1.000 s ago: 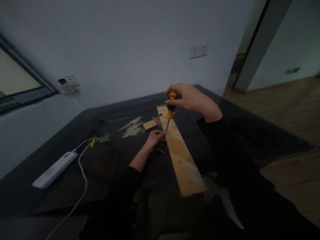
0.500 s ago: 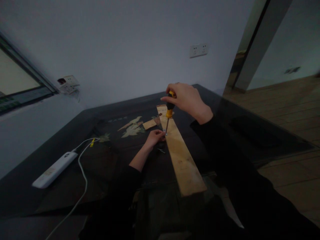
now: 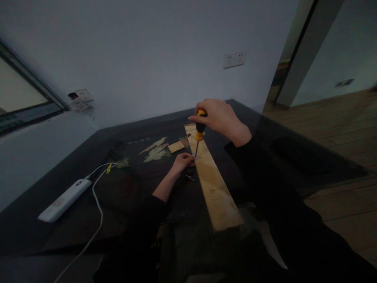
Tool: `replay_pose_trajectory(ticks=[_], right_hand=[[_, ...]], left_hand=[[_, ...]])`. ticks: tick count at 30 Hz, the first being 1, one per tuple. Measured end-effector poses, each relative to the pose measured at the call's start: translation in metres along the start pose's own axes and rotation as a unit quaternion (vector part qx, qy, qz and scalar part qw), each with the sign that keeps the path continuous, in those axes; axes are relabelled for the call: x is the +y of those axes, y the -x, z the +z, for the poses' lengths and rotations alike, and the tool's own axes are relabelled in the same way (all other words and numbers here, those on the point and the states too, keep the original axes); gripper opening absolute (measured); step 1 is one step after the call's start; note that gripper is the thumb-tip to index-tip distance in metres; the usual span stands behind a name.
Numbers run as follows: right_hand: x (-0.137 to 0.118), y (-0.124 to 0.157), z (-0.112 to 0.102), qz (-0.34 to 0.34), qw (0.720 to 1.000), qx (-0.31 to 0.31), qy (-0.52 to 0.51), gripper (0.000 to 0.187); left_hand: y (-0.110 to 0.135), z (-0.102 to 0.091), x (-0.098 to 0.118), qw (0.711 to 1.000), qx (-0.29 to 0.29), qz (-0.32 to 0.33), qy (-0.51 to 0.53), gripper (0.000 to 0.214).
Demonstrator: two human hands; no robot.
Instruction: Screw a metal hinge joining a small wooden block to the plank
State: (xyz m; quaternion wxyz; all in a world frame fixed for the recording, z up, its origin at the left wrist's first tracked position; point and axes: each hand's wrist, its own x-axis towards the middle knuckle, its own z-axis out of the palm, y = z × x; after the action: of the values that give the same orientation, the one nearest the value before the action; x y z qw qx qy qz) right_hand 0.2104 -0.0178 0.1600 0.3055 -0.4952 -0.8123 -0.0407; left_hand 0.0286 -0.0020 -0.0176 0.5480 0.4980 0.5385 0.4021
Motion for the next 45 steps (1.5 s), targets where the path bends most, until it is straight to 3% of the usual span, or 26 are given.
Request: replay_pose_trajectory(ticks=[2, 7, 10, 18, 27, 30, 34, 36, 42, 45], right_hand=[[0.002, 0.0, 0.001, 0.007, 1.0, 0.002, 0.001, 0.036], [0.014, -0.001, -0.007, -0.073, 0.994, -0.037, -0.074, 0.031], [0.017, -0.001, -0.012, -0.086, 0.99, -0.06, -0.098, 0.028], [-0.001, 0.001, 0.0, 0.034, 0.999, 0.016, 0.011, 0.04], [0.018, -0.001, -0.008, -0.089, 0.992, -0.028, -0.087, 0.028], [0.012, 0.0, -0.007, -0.052, 0.997, -0.011, -0.056, 0.026], [0.002, 0.001, -0.003, 0.043, 0.999, 0.02, 0.008, 0.038], [0.003, 0.001, -0.003, 0.058, 0.998, 0.02, 0.004, 0.042], [0.02, 0.0, -0.015, -0.037, 0.994, -0.039, -0.094, 0.032], [0.021, 0.001, -0.02, -0.049, 0.988, -0.074, -0.126, 0.031]], left_hand=[[0.0, 0.0, 0.0, 1.0, -0.002, 0.005, -0.004, 0.013], [0.0, -0.001, 0.001, 1.0, -0.001, 0.005, -0.01, 0.013], [0.0, -0.001, 0.001, 1.0, 0.003, 0.005, -0.01, 0.013], [0.002, 0.001, 0.002, 1.0, 0.002, -0.003, 0.001, 0.013], [0.0, 0.0, 0.0, 1.0, 0.0, 0.004, 0.002, 0.016], [0.0, 0.0, 0.0, 1.0, 0.003, 0.001, 0.002, 0.017], [0.001, 0.0, 0.0, 1.0, 0.001, 0.004, 0.0, 0.016], [0.001, 0.001, 0.0, 1.0, 0.002, 0.003, -0.002, 0.015], [0.002, -0.001, 0.0, 1.0, -0.004, 0.004, 0.002, 0.015], [0.002, -0.001, 0.0, 1.0, -0.008, 0.009, -0.001, 0.015]])
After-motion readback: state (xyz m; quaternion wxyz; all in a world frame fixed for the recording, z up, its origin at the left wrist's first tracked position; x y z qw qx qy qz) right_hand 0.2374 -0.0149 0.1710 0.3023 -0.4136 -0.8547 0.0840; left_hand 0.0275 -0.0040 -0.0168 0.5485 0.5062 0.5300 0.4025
